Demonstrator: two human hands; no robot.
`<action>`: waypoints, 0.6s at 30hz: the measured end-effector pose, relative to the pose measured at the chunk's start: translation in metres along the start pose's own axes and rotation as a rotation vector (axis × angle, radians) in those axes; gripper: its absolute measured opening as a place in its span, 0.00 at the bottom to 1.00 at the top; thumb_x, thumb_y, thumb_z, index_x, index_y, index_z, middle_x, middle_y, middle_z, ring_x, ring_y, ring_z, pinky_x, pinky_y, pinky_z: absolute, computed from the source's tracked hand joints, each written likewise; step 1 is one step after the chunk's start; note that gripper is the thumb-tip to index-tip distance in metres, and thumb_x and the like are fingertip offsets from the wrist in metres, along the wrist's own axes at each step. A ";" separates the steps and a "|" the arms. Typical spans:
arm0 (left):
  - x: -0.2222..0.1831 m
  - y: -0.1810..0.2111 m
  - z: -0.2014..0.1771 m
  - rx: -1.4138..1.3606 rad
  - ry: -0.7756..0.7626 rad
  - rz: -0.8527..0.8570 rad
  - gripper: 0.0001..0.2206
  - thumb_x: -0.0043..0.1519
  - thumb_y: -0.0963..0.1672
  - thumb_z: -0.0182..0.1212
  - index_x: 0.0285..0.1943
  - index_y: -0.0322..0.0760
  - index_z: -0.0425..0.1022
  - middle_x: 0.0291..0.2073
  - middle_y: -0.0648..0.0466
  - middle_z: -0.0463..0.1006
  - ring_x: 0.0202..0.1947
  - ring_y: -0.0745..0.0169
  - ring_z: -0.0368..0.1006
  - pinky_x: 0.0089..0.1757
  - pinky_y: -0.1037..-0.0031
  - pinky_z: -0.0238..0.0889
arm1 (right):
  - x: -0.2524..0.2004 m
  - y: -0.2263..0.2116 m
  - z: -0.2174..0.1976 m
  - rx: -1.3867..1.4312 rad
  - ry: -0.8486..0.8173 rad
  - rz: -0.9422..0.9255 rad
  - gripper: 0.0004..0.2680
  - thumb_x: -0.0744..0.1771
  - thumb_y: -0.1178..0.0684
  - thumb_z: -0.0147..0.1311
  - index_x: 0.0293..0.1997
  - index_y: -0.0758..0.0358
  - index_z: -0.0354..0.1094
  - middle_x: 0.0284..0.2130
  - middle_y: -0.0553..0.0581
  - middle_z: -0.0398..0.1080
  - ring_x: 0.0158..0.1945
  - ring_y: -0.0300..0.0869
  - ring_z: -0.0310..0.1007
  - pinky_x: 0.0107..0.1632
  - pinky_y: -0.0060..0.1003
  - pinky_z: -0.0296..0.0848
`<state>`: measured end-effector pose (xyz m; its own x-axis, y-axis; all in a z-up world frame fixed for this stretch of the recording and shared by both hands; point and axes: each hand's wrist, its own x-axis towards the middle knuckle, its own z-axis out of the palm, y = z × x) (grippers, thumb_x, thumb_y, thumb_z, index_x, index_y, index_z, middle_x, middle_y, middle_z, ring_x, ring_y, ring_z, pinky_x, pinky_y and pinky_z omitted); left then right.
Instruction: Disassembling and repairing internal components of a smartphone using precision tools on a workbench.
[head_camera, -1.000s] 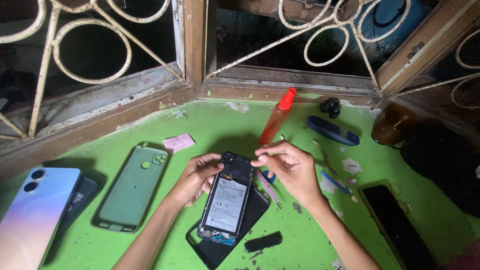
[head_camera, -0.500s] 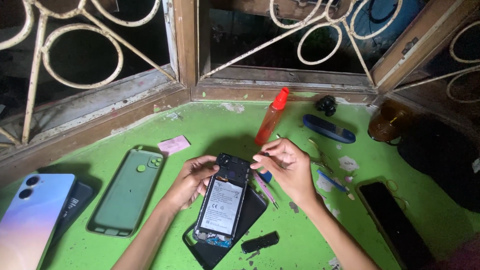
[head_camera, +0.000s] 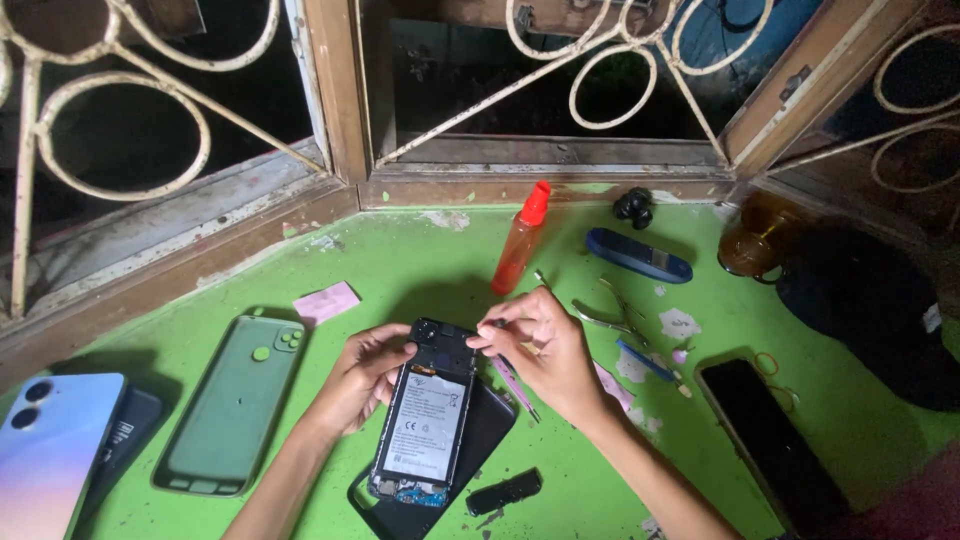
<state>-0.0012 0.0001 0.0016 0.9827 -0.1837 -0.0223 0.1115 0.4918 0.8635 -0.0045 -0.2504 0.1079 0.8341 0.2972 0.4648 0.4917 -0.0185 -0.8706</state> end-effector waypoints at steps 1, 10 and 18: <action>-0.002 0.005 0.006 -0.006 0.003 -0.003 0.15 0.62 0.34 0.50 0.56 0.09 0.67 0.21 0.35 0.76 0.14 0.48 0.79 0.16 0.68 0.77 | 0.002 -0.004 0.001 -0.003 -0.004 0.006 0.06 0.66 0.66 0.56 0.44 0.72 0.66 0.38 0.69 0.77 0.35 0.54 0.84 0.34 0.40 0.86; -0.007 0.006 0.011 0.007 0.043 0.039 0.14 0.61 0.34 0.50 0.53 0.09 0.69 0.19 0.38 0.75 0.12 0.54 0.78 0.14 0.73 0.75 | -0.006 0.004 -0.002 -0.042 -0.093 -0.110 0.05 0.67 0.66 0.55 0.46 0.72 0.69 0.40 0.66 0.75 0.37 0.50 0.83 0.34 0.39 0.86; -0.014 0.019 0.028 0.049 0.145 -0.004 0.14 0.59 0.36 0.56 0.52 0.14 0.73 0.13 0.50 0.69 0.08 0.62 0.73 0.12 0.74 0.72 | -0.009 0.002 -0.004 -0.032 0.020 -0.189 0.08 0.66 0.65 0.56 0.49 0.75 0.68 0.40 0.69 0.78 0.37 0.52 0.84 0.38 0.43 0.86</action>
<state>-0.0172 -0.0117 0.0321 0.9937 -0.0593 -0.0953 0.1118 0.4481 0.8869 -0.0099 -0.2568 0.1026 0.7307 0.2795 0.6228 0.6475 0.0052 -0.7620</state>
